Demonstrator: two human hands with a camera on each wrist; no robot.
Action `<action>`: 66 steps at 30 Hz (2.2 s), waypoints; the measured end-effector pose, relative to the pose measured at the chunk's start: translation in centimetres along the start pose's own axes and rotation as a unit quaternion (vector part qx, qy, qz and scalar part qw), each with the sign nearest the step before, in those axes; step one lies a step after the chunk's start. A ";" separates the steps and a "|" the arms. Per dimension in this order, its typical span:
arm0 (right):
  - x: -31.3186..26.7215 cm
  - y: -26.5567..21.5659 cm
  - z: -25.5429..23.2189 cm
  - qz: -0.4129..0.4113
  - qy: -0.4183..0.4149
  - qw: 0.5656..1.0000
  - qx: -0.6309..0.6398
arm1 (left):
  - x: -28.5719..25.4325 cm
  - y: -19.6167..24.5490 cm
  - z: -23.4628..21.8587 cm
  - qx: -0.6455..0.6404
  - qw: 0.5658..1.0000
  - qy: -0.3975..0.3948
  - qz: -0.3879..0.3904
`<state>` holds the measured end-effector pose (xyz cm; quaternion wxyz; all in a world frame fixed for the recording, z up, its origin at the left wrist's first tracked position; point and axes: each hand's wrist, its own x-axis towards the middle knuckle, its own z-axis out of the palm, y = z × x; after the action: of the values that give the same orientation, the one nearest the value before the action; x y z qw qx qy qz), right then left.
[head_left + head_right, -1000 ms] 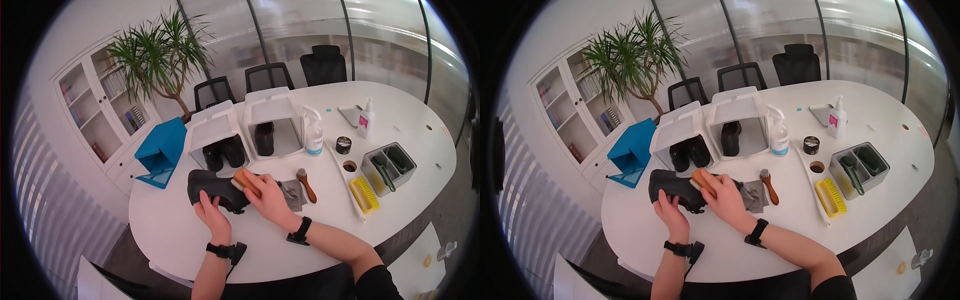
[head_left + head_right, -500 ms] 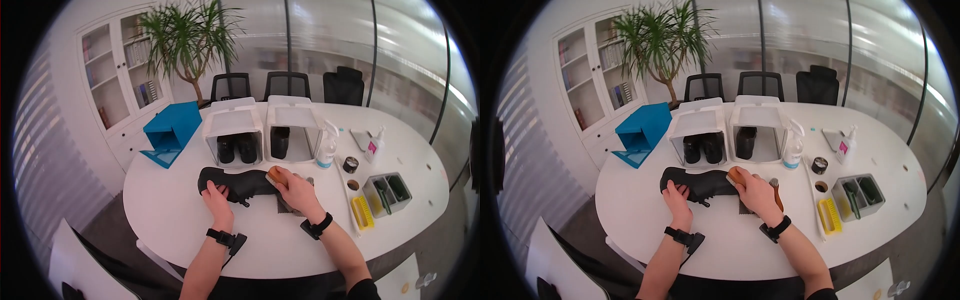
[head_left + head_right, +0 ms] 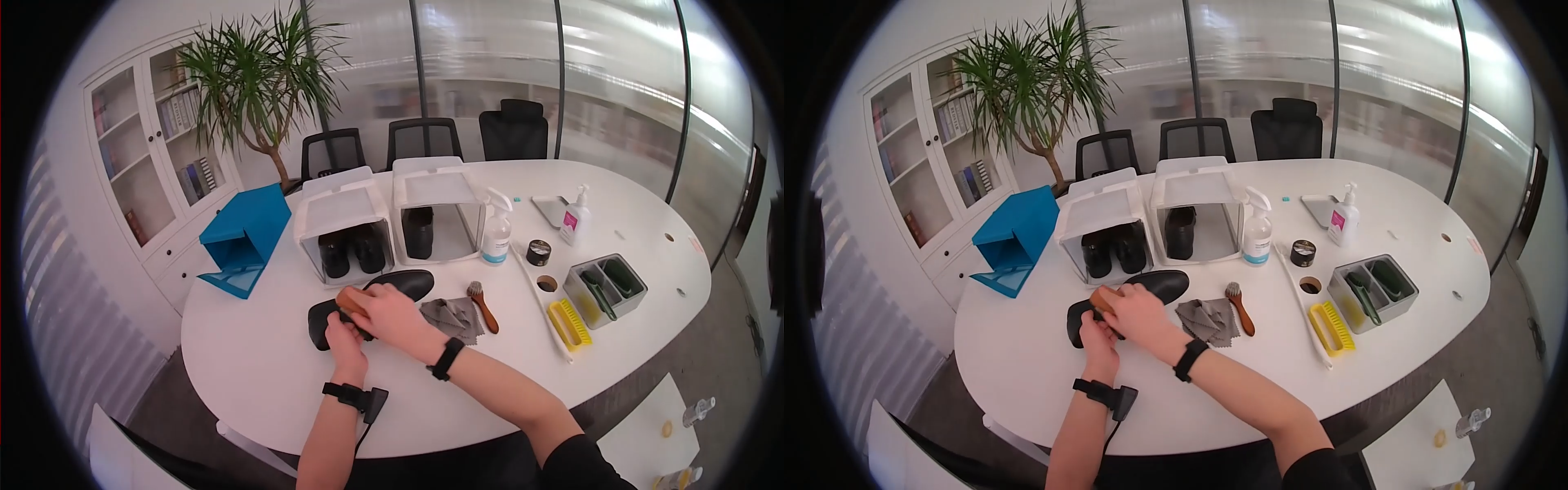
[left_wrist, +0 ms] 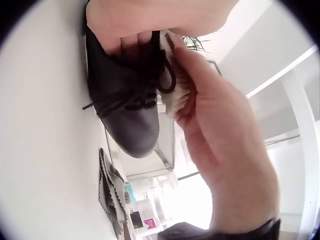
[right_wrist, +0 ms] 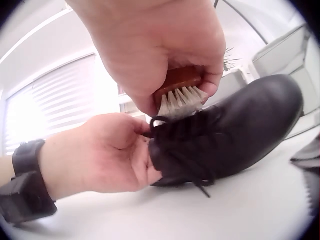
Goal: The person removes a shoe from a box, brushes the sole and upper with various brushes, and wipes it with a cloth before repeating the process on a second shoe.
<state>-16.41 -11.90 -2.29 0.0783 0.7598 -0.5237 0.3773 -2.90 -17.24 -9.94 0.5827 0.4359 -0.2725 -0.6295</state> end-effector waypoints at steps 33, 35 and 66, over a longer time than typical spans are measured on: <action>-1.1 5.8 -1.4 0.031 0.091 0.994 -0.055 | -3.6 1.4 2.2 0.133 0.963 -0.229 0.059; -1.0 7.2 -2.1 0.043 0.123 0.988 -0.082 | -4.0 1.8 3.4 0.097 0.974 -0.201 0.049; 1.9 2.3 -13.9 -0.012 0.269 0.934 0.236 | -8.6 8.7 5.6 -0.267 0.920 -0.274 -0.079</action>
<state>-24.94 -7.15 8.09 0.0397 0.6327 -0.3698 0.6793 -3.94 -11.35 2.10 0.5282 0.0944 -0.2078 -0.8179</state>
